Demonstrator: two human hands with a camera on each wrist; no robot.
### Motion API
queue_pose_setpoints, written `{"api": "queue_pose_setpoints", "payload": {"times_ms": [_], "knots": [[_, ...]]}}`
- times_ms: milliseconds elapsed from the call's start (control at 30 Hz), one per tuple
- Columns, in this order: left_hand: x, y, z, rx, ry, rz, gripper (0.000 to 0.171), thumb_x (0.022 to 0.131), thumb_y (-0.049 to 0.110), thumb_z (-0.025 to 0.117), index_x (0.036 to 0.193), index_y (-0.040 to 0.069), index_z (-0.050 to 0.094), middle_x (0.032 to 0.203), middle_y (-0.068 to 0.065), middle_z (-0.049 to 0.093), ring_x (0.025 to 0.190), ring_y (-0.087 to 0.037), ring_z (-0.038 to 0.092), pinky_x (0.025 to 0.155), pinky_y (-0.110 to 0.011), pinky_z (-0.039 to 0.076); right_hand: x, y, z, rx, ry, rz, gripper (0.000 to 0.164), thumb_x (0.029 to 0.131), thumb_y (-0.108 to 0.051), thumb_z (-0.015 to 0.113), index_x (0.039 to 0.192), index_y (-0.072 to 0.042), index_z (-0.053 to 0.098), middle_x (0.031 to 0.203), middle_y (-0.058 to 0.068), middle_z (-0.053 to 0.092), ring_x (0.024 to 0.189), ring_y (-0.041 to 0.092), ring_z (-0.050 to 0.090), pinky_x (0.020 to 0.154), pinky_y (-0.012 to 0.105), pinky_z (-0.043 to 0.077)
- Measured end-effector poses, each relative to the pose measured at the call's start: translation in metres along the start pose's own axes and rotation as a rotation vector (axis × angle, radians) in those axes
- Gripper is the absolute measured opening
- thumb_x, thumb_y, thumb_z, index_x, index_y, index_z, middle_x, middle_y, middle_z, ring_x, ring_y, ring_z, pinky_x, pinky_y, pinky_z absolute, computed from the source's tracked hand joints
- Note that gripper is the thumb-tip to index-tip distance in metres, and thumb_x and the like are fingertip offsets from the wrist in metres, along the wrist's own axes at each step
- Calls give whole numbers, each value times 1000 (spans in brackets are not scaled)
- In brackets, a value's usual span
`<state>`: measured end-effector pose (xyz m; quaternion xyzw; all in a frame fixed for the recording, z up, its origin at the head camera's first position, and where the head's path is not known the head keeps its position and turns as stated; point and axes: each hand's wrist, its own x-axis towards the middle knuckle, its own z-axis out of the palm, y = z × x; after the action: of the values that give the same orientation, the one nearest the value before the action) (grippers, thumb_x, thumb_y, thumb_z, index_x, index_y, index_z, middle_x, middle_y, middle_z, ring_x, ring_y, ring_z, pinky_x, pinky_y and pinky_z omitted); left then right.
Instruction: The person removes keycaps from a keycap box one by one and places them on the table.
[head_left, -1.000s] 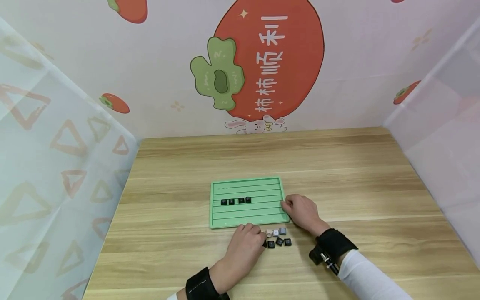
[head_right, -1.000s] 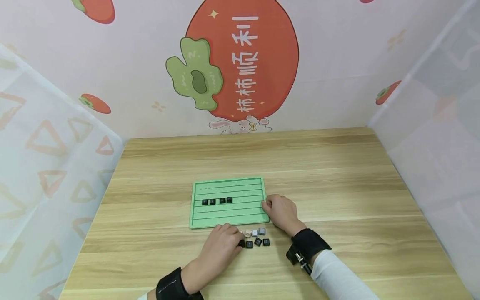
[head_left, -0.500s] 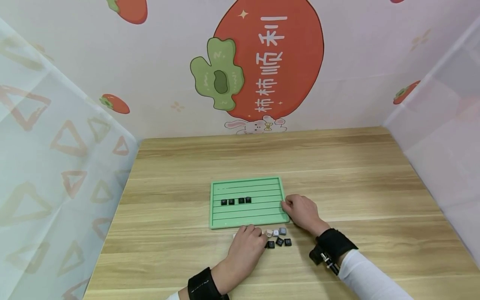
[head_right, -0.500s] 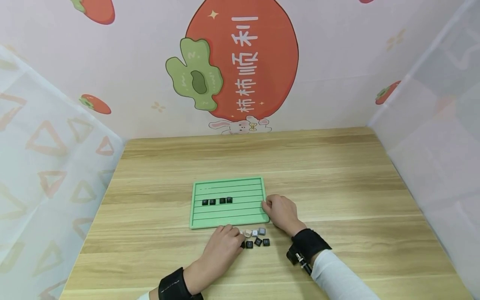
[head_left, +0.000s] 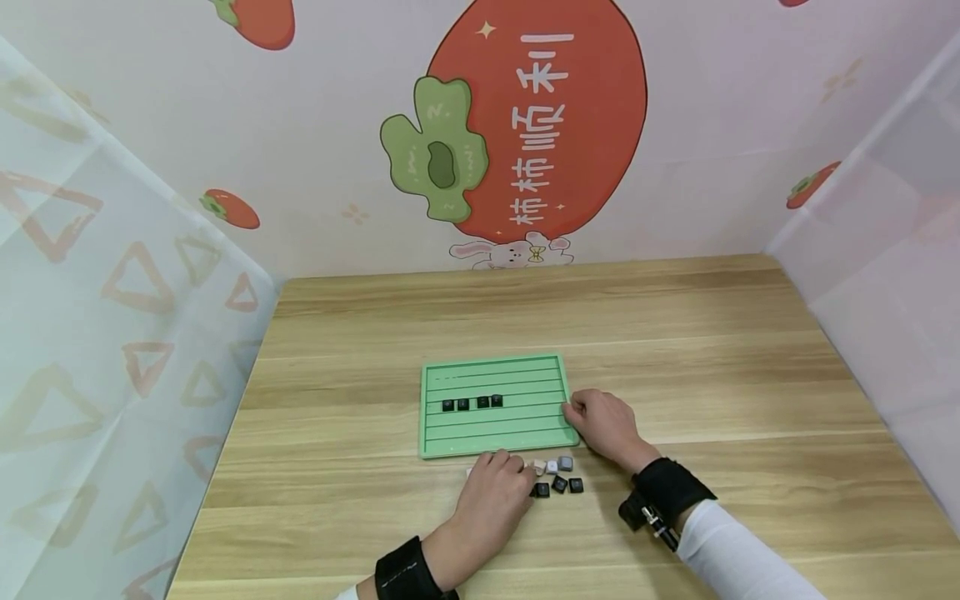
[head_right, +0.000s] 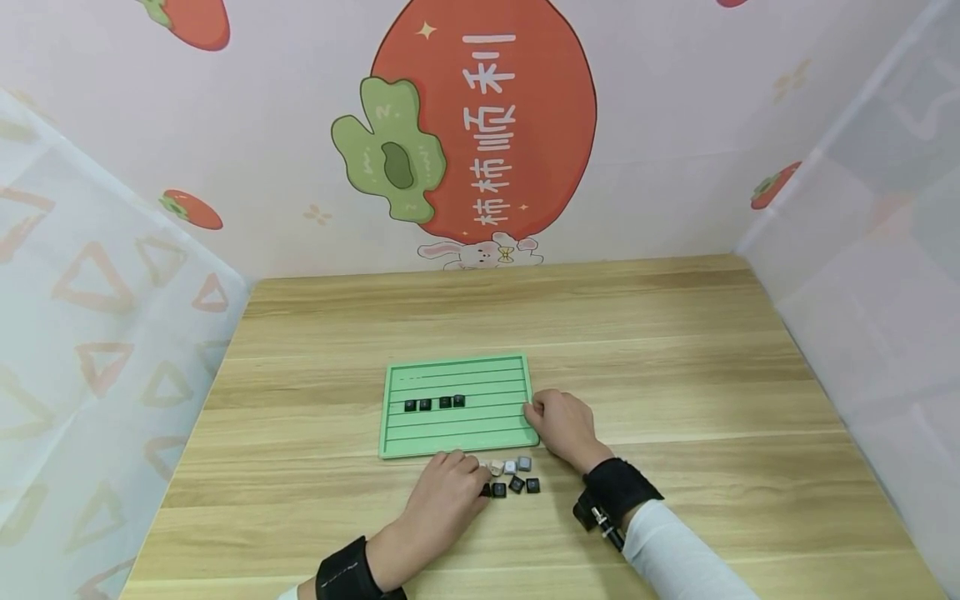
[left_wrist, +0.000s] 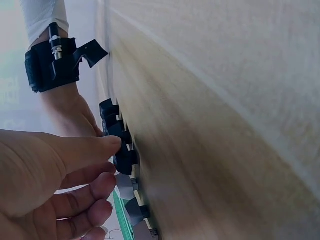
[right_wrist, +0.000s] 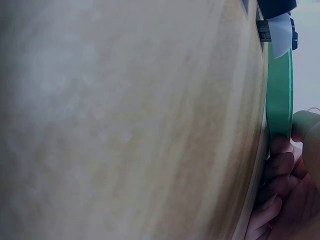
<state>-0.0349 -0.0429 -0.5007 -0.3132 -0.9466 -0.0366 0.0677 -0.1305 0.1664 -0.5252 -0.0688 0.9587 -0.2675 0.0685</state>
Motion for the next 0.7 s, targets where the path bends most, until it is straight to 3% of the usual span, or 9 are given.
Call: {"api": "queue_pose_setpoints", "payload": {"times_ms": [333,533,700], "knots": [[4,-7,-4,-37,51,-58,19,82,38,83,89,22,77,82,8,70,75,-11,60,67,-26,43,0,0,0,-2,1,-8,48,98,-26,61,57,-18,38,53,-7,33,48,11,35,49,24,22],[8,-18,-10,-32,104,-81,23,79,37,86,91,20,76,87,7,71,81,-12,63,70,-27,44,0,0,0,1,-2,-10,48,98,-26,61,57,-19,38,52,-7,33,48,11,35,49,24,22],[13,-24,-13,-38,109,-99,24,83,39,82,96,20,76,94,4,73,88,-15,66,73,-30,48,0,-1,-1,-3,-3,-10,48,98,-26,61,57,-18,37,52,-7,33,48,11,35,49,25,22]]}}
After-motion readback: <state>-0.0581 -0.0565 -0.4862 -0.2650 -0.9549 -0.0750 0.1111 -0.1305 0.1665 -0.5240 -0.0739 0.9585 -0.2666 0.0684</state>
